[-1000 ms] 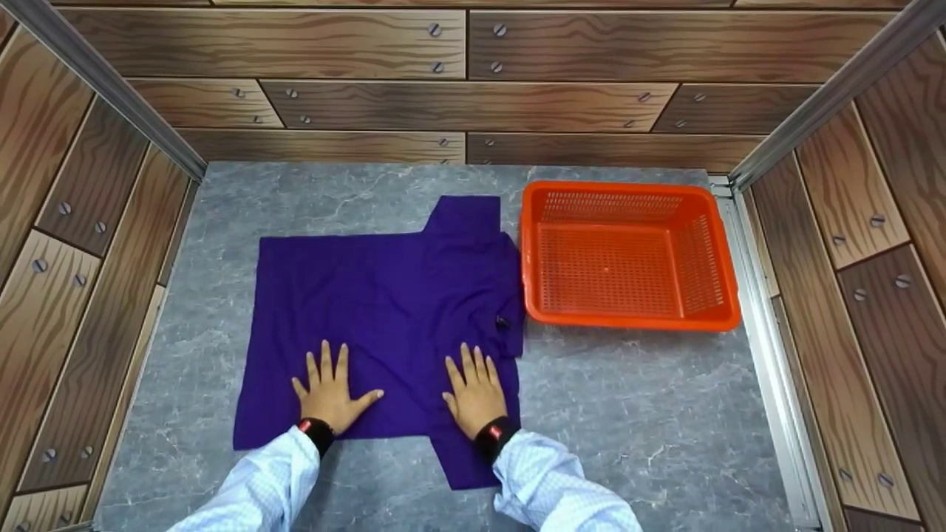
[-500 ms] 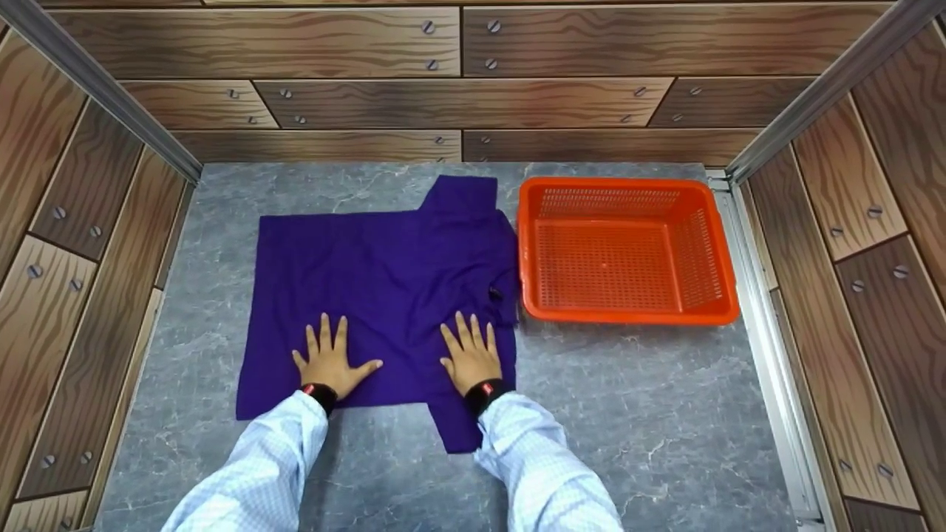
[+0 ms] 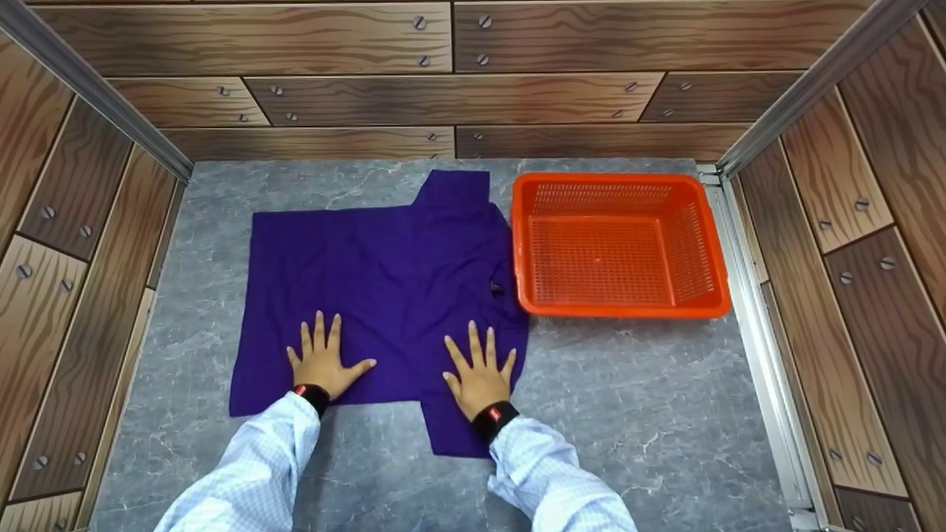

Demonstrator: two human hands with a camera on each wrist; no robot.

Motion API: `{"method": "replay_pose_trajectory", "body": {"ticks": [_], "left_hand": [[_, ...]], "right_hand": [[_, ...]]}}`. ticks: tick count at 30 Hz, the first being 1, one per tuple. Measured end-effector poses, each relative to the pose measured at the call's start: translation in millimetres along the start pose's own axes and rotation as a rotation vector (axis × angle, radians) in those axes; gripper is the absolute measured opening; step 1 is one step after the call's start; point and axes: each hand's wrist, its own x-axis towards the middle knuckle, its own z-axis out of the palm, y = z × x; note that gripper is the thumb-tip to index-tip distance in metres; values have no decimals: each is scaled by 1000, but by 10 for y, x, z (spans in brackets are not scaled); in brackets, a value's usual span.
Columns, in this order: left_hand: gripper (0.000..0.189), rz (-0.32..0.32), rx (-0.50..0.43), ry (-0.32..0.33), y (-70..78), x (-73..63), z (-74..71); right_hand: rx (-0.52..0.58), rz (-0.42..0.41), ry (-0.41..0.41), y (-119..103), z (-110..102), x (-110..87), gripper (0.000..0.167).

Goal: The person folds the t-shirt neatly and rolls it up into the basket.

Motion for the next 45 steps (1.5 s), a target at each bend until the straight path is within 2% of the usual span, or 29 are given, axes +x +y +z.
{"method": "replay_pose_trajectory", "body": {"ticks": [4, 8, 13, 17, 19, 22, 25, 27, 29, 31, 33, 36, 38, 40, 42, 45], "left_hand": [[110, 39, -22, 48, -50, -112, 27], [110, 33, 0, 62, -161, -239, 117], [111, 31, 9, 22, -297, -331, 207], [113, 48, 4, -12, -349, -366, 224], [113, 63, -12, -6, -358, -377, 213], [110, 82, -56, 27, -370, -378, 178], [97, 83, -94, 125, -424, -373, 130], [86, 37, -99, 190, -490, -382, 64], [76, -38, -119, 245, -587, -412, -18], [70, -129, -156, 265, -704, -461, -117], [67, -221, -220, 266, -820, -528, -211], [66, -349, -282, 240, -968, -631, -317], [65, -425, -316, 214, -1032, -688, -364], [64, -475, -336, 194, -1083, -727, -388], [62, -493, -358, 191, -1115, -755, -401], [56, -483, -376, 199, -1150, -775, -400]], "right_hand": [[-1, -17, 39, 33, -71, 0, 62], [-43, 4, 44, 115, -59, 4, 66], [-60, 65, 32, 190, 50, -76, 69], [-61, 88, 36, 211, 133, -153, 71], [-67, 93, 33, 216, 146, -180, 71], [-41, 92, 32, 210, 93, -175, 69], [36, 99, 57, 192, -61, -149, 66], [111, 110, 128, 201, -173, -143, 63], [199, 156, 203, 234, -265, -172, 60], [303, 235, 263, 288, -330, -229, 57], [417, 341, 281, 338, -381, -306, 56], [549, 483, 247, 388, -445, -420, 55], [623, 542, 209, 412, -482, -480, 54], [687, 578, 169, 426, -510, -531, 52], [753, 613, 123, 428, -523, -579, 51], [835, 646, 62, 400, -513, -640, 49]]}}
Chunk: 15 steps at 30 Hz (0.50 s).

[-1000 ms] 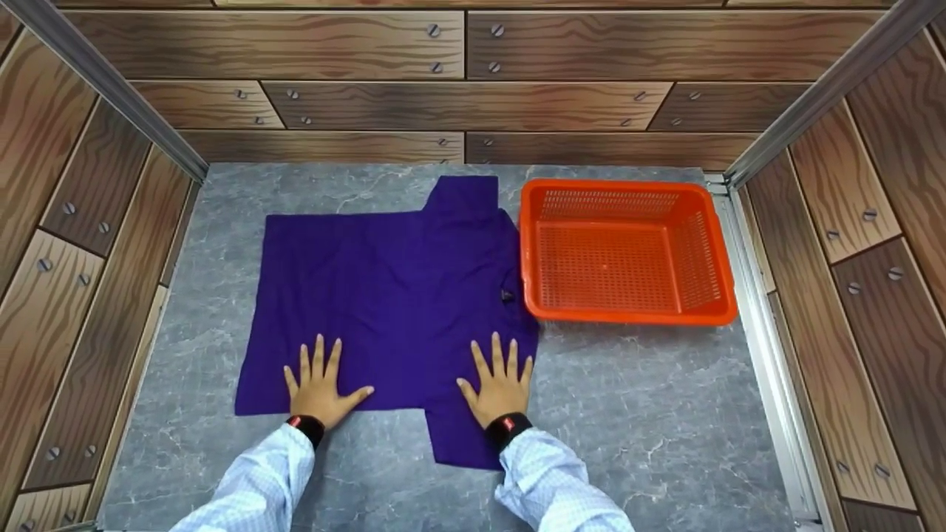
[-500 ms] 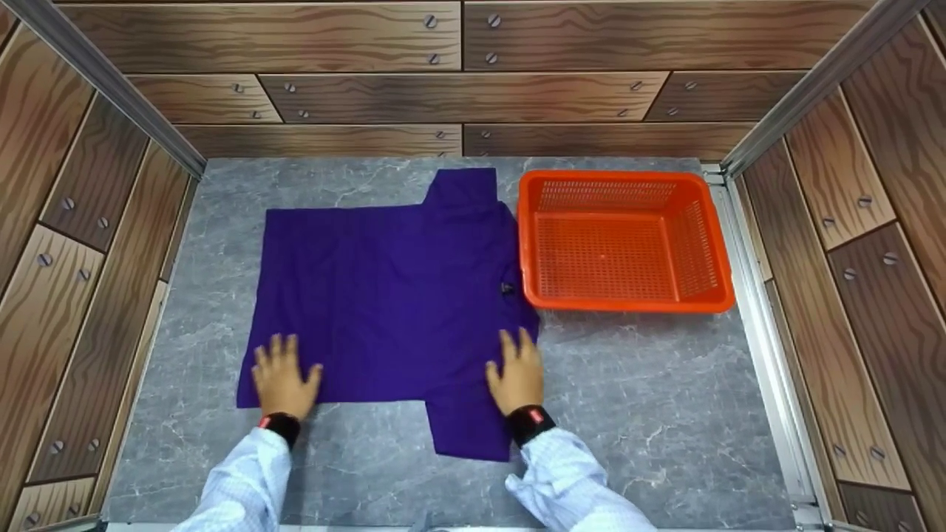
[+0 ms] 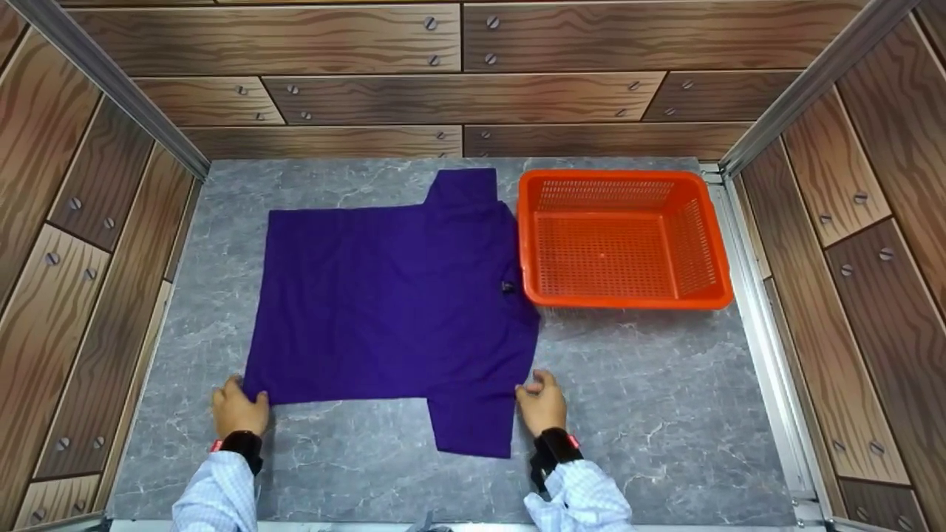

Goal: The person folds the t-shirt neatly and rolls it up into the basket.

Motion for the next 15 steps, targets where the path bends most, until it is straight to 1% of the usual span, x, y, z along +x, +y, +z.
{"method": "replay_pose_trajectory", "body": {"ticks": [2, 4, 5, 7, 9, 10, 12, 15], "left_hand": [[51, -5, -11, -21, -12, -1, -10], [47, -18, -20, -60, -23, 3, -27], [45, -30, -25, -84, -26, 2, -39], [43, -47, -30, -129, -35, 3, -76], [41, -48, -33, -153, -50, -3, -113], [40, -47, -38, -156, -58, -8, -129], [36, -40, -56, -156, -76, -22, -156], [34, -33, -92, -144, -107, -54, -177]], "right_hand": [[26, 26, -33, 15, 26, -34, 47], [23, 35, -54, 30, 61, -62, 44], [7, 34, -62, 37, 79, -75, 40], [-49, 15, -80, 57, 109, -103, 27], [-106, -11, -110, 82, 136, -139, 15], [-135, -35, -131, 98, 146, -162, 17], [-187, -75, -178, 125, 159, -217, 27], [-261, -125, -228, 173, 165, -301, 32]]}}
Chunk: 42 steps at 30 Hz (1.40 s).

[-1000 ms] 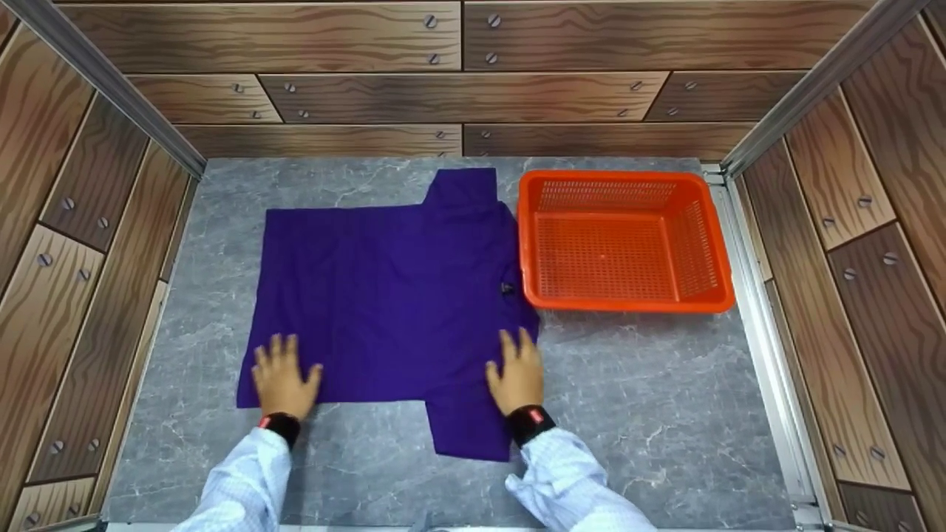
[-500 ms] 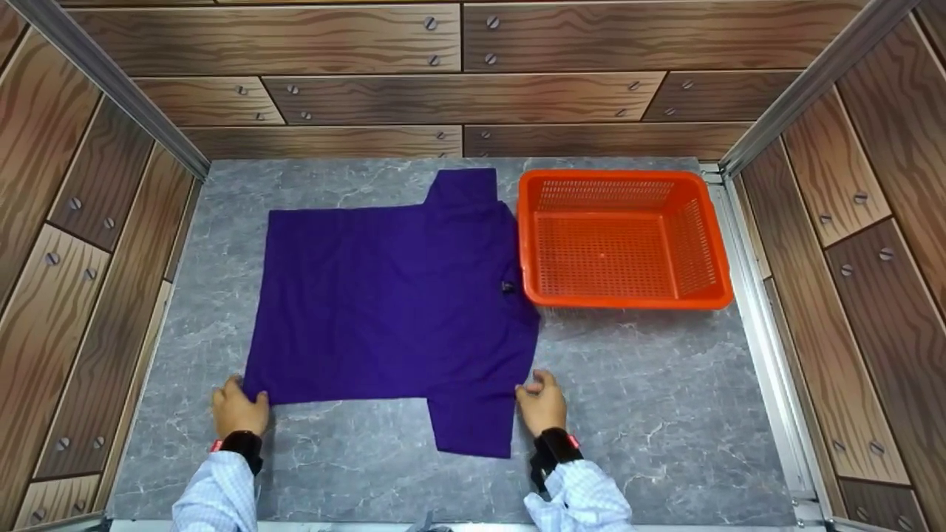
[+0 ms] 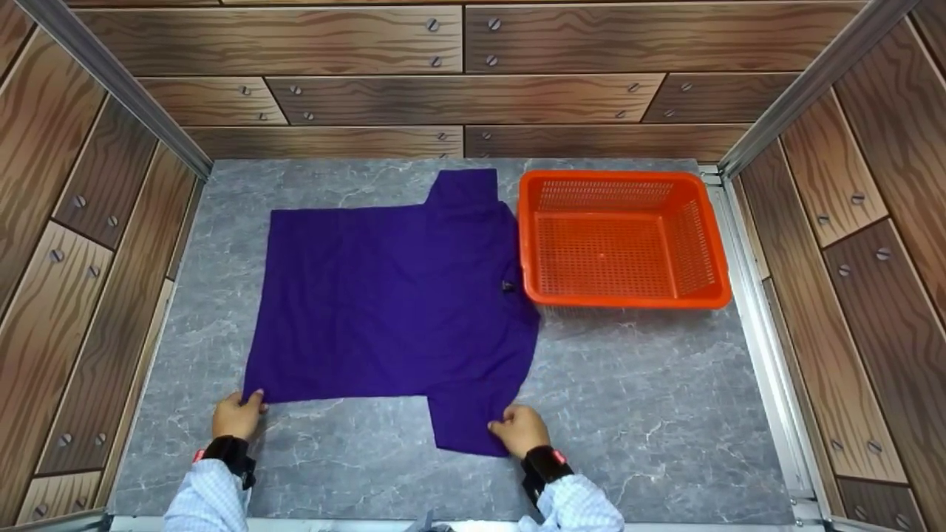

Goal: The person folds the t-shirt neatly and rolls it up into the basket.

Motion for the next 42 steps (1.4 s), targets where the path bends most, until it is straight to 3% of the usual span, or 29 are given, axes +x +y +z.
{"method": "replay_pose_trajectory", "body": {"ticks": [3, 7, 12, 18, 21, 24, 29, 32, 33, 35, 37, 39, 41, 42], "left_hand": [[35, -6, -50, 23, -49, -33, -13], [37, -21, -121, 54, -127, -58, -30], [39, -55, -224, 30, -203, -70, -57], [41, -70, -292, 22, -240, -83, -68], [42, -76, -386, 0, -238, -70, -78], [41, -94, -506, -46, -219, -27, -87], [42, -147, -766, -148, -103, 95, -95], [43, -189, -897, -204, 16, 188, -115], [43, -197, -929, -219, 57, 223, -126], [44, -199, -957, -229, 141, 295, -143], [44, -189, -967, -232, 224, 372, -161], [43, -174, -973, -222, 303, 444, -172], [42, -154, -958, -212, 375, 514, -178], [42, -142, -943, -206, 412, 546, -181]], "right_hand": [[-35, -17, -21, 39, 22, -65, 33], [41, -30, -28, 78, 12, -111, 33], [137, -56, -60, 92, -7, -143, 28], [183, -39, -138, 96, -26, -163, 44], [287, -5, -169, 79, -55, -129, 38], [344, 36, -132, 37, -100, -63, 30], [332, 96, -2, -107, -181, 99, 20], [463, 139, 10, -264, -234, 220, 24], [515, 142, 6, -325, -254, 260, 33], [640, 152, -12, -442, -295, 344, 45], [748, 159, -8, -560, -335, 430, 47], [835, 139, -6, -670, -376, 516, 38], [925, 119, 2, -774, -406, 611, 14], [960, 108, 5, -823, -419, 659, 10]]}}
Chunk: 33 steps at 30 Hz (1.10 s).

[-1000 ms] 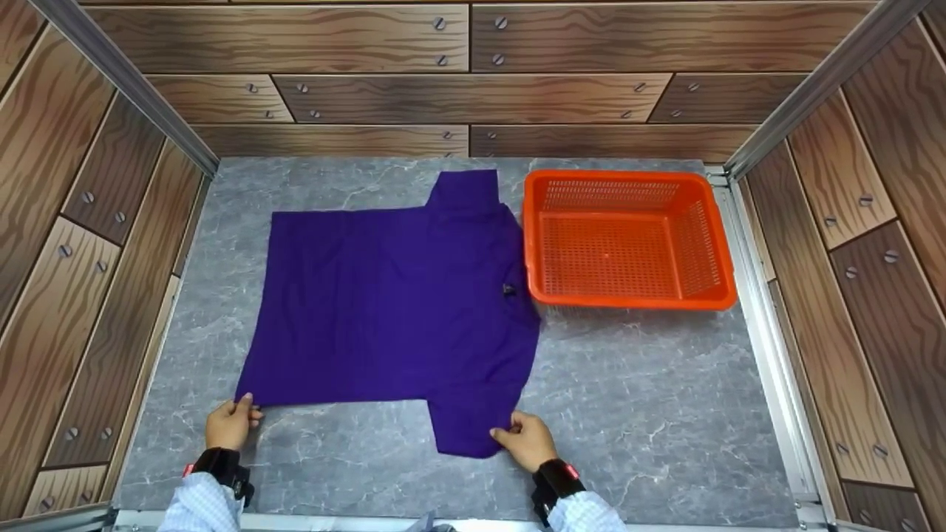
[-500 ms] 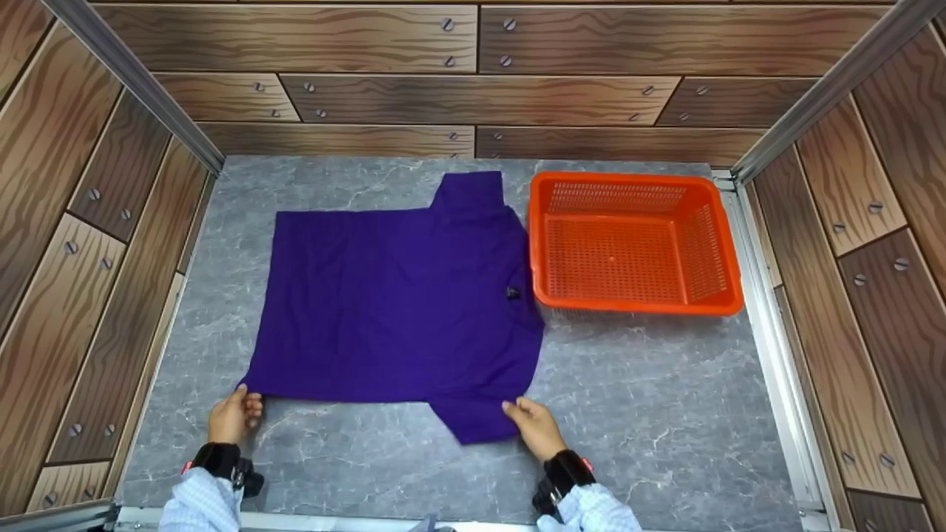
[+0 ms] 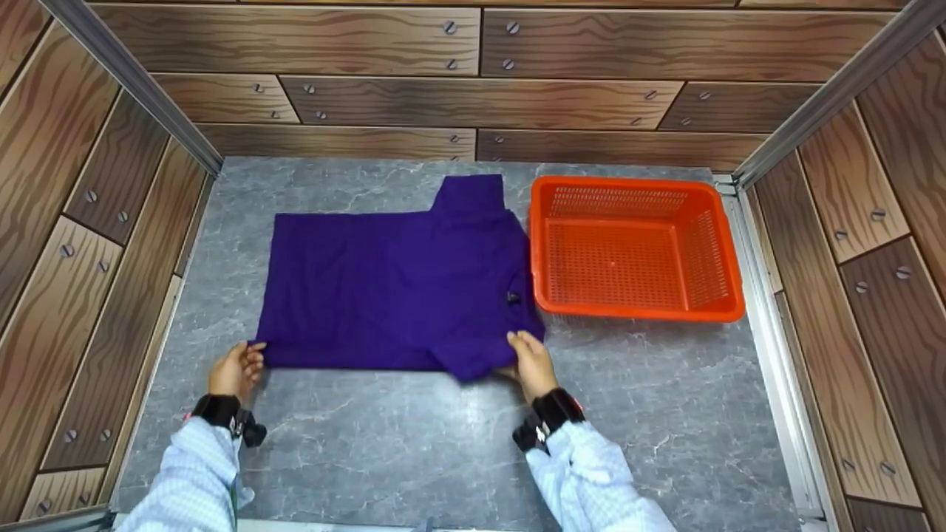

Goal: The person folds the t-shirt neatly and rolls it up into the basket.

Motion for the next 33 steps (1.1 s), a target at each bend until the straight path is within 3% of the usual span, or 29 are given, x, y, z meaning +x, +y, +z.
{"method": "replay_pose_trajectory", "body": {"ticks": [5, 11, 19, 24, 28, 31, 33], "left_hand": [[44, 65, 136, 7, 131, 125, 109], [45, 67, 262, 44, 216, 239, 215], [42, 112, 242, 158, 107, 264, 352], [38, 238, 410, 217, -14, 277, 488], [35, 319, 567, 200, -94, 293, 581], [33, 376, 630, 180, -162, 302, 635], [30, 438, 684, 180, -220, 298, 663]], "right_hand": [[79, -29, -44, -171, 144, 198, 19], [141, -21, -43, -279, 292, 435, 18], [117, 2, 79, -266, 431, 629, 21], [257, 16, -34, -227, 474, 692, 46], [323, -10, -139, -180, 477, 739, 55], [224, -32, -131, -134, 477, 756, 55], [58, -79, -91, -92, 481, 759, 51]]}}
